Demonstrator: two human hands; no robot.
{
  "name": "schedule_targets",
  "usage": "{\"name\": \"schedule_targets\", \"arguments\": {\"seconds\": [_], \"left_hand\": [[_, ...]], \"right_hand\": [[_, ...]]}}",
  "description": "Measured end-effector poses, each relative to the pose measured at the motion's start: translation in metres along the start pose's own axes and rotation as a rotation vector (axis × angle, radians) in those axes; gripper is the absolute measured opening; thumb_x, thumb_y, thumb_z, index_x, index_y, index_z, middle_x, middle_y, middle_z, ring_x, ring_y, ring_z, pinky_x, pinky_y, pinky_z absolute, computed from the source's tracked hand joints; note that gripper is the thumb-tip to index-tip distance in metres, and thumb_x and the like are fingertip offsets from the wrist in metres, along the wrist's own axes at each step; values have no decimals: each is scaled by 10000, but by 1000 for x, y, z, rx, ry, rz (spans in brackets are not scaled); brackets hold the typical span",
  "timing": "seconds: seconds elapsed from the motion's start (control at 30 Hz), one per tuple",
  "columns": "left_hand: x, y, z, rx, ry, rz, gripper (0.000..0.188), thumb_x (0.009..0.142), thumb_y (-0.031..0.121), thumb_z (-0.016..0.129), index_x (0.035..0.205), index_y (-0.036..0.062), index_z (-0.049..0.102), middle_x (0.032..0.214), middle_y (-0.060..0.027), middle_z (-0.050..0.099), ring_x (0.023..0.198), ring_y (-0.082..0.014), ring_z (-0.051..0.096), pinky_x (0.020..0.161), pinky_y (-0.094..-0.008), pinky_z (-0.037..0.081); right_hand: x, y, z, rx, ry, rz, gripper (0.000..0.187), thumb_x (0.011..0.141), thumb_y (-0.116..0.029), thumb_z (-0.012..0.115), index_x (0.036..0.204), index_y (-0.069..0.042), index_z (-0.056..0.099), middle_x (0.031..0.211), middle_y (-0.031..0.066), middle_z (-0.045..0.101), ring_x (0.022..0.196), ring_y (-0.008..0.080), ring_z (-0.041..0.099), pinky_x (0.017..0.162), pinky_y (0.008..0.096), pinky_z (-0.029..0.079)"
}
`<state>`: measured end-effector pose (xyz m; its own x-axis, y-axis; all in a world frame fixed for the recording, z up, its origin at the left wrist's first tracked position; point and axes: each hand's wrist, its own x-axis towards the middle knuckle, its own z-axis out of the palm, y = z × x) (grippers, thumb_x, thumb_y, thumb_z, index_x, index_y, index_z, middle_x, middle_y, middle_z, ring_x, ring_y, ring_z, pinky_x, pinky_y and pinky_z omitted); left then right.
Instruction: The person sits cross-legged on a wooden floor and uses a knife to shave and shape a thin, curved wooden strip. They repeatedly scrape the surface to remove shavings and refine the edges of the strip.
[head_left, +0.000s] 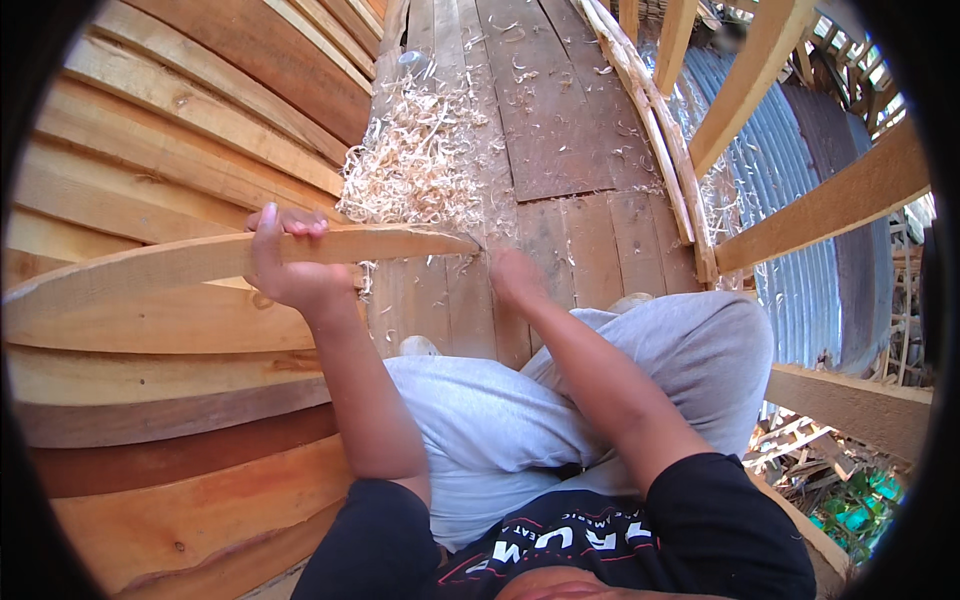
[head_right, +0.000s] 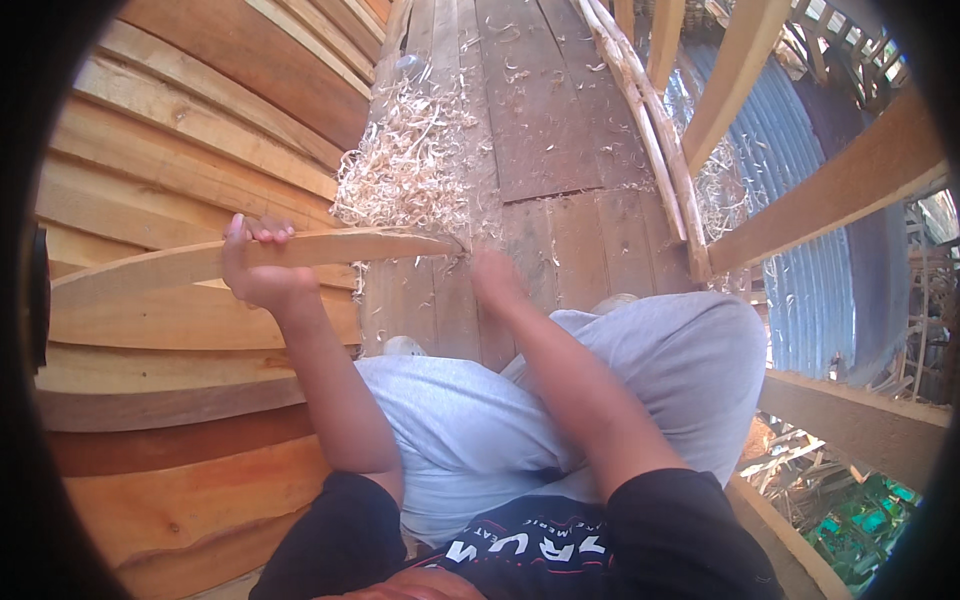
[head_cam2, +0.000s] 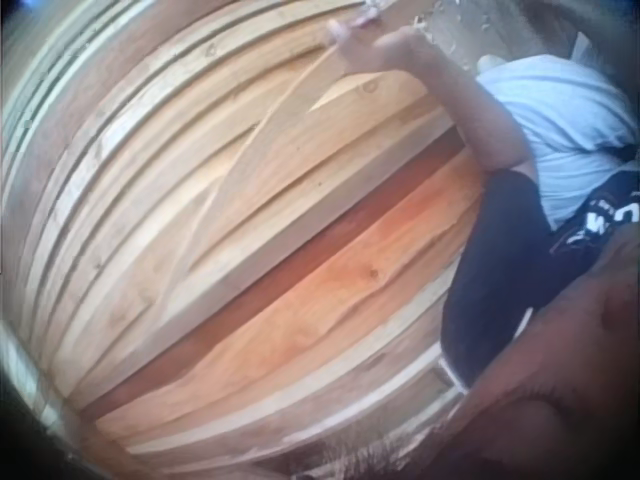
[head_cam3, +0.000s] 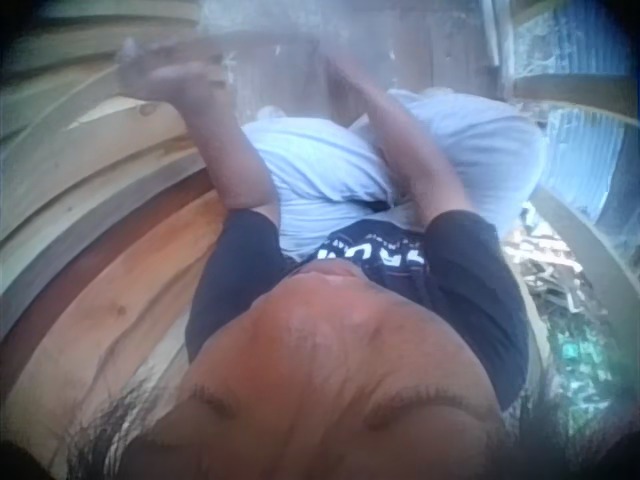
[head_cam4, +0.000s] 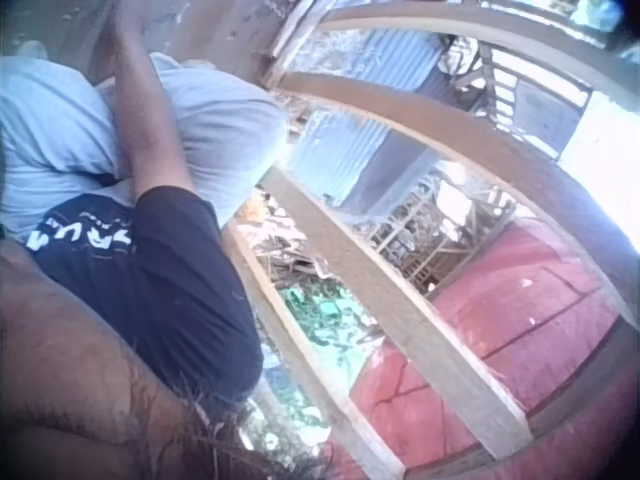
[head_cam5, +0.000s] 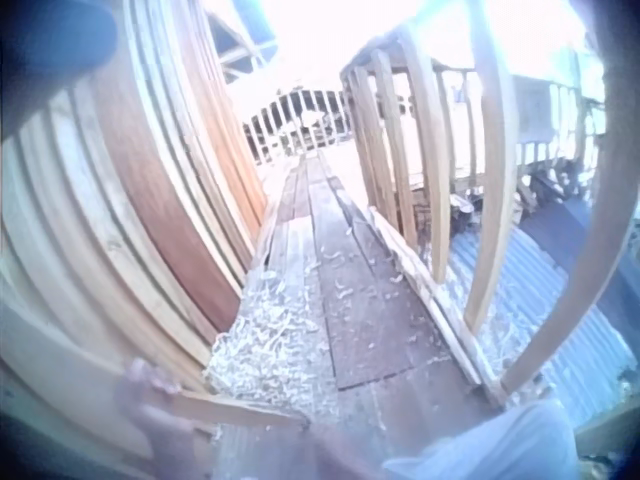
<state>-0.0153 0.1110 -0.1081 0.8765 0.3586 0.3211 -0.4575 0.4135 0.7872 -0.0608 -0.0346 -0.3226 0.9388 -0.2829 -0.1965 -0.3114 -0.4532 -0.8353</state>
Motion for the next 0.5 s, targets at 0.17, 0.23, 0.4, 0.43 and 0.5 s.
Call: {"name": "schedule_targets", "arguments": {"seconds": [0.17, 0.23, 0.4, 0.43, 0.5], "left_hand": [[-2, -4, -1, 83, 87, 95, 140, 807, 121, 628, 789, 42, 515, 606, -21, 458, 557, -123, 452, 535, -272, 417], [-2, -8, 9, 112, 161, 144, 143, 801, 119, 640, 788, 25, 532, 614, -28, 465, 560, -123, 458, 535, -271, 426], [2, -6, 19, 171, 353, 181, 145, 785, 110, 647, 762, 14, 540, 624, -43, 469, 559, -126, 453, 539, -269, 427], [4, -6, 13, 177, 358, 194, 146, 783, 109, 647, 758, 15, 537, 622, -43, 468, 560, -130, 456, 544, -273, 429], [7, -4, 4, 131, 337, 181, 148, 778, 110, 646, 749, 19, 533, 619, -45, 463, 565, -139, 462, 550, -280, 433]], "right_hand": [[-16, -73, -19, 25, -144, 7, 546, 973, -319, 278, 848, 70, 641, 918, 325, 627, 879, 492, 604, 844, 544, 460], [-21, -76, -16, 48, -144, 20, 555, 974, -323, 270, 847, 71, 640, 932, 320, 631, 889, 489, 604, 853, 541, 461], [-1, -45, 7, 37, 16, 16, 556, 974, -318, 278, 809, 70, 642, 855, 325, 629, 832, 491, 610, 830, 548, 467], [-1, -44, 7, 36, 1, 29, 556, 974, -319, 281, 803, 67, 644, 848, 320, 630, 827, 488, 611, 829, 547, 468], [-2, -45, 6, 33, -22, 52, 556, 973, -321, 285, 792, 60, 649, 834, 311, 632, 818, 481, 615, 828, 544, 469]]}}
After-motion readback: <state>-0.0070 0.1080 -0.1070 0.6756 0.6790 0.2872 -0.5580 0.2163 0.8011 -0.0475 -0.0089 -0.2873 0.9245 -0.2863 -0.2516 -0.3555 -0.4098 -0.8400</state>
